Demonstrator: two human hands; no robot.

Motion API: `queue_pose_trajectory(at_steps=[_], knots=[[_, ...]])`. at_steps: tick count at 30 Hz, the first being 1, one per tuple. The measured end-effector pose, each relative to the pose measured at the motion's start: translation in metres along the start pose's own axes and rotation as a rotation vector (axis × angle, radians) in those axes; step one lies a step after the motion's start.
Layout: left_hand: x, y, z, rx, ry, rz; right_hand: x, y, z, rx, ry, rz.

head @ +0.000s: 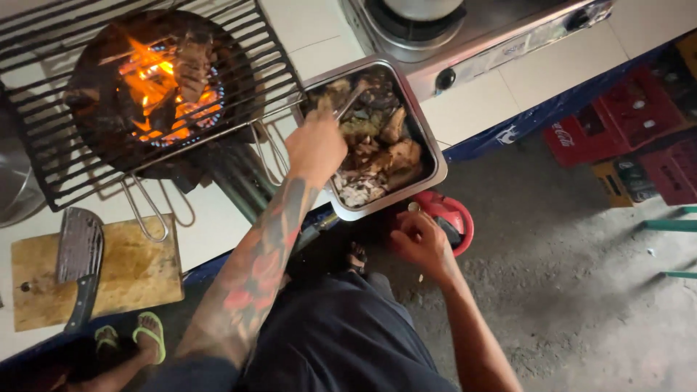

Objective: Chopping pieces of meat on a wooden board and grilling them over a charcoal fire using tongs.

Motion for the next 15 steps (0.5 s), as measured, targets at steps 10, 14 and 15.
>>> queue_pose_trajectory(at_steps=[10, 14, 15], knots=[[-0.142, 0.071, 0.135, 0.206, 0.079, 0.116, 0.076, -0.039, 0.047, -0.098, -0.300, 0.077], [-0.239, 0.121, 0.150, 0.368, 0.266, 0.063, 0.110, -0.057, 0.047, -0.235, -0.251, 0.192], [-0.256, 0.140, 0.151, 0.441, 0.294, -0.020, 0.116, -0.067, 0.045, -0.337, -0.242, 0.202]])
Point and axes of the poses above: each hand's wrist, its own z-axis away from the middle knuckle, its own y-axis out of the back of the hand, x = y × z, the point moved 6 cm from there along -z, towards the middle knuckle, and after that the axes turned 12 degrees about y, right-handed, at the moved point
